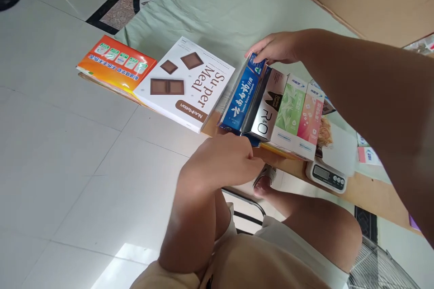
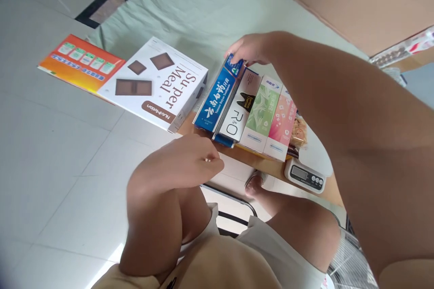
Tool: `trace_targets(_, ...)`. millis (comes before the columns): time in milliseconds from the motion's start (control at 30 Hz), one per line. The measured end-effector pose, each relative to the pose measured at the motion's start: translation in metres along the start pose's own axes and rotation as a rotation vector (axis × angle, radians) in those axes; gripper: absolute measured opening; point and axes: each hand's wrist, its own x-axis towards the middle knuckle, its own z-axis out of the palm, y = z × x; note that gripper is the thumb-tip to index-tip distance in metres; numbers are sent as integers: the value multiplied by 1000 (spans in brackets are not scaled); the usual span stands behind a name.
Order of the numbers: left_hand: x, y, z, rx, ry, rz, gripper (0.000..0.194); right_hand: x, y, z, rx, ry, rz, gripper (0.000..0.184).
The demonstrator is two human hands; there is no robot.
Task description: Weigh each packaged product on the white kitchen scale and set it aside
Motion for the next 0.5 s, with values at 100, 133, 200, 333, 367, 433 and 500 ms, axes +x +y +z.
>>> trace_targets(100,8,-1,2,71,-105,-38,40,-11,-1,6,-196,-90,142,11)
trace_targets(133,10,-2,2,90,-135,-37,38,-16,-2,8,-248,-85,144,16)
trace_targets(200,14,-4,3,124,-166,-36,35,-24,-5,10,-334,-55,136,24)
trace_targets(333,18,-7,4,171,-170,-25,40,-27,-3,10,-426,-51,120,36)
trace_targets(367,19,-8,4,178,-176,-23,40,-26,-1,9,-436,-56,113,40)
trace_targets(433,20,-10,4,186,-175,-31,41,-24,6,5,-439,-76,109,48)
trace_targets(500,21,-16,6,186,-153,-30,41,-21,12,2,-392,-111,110,56)
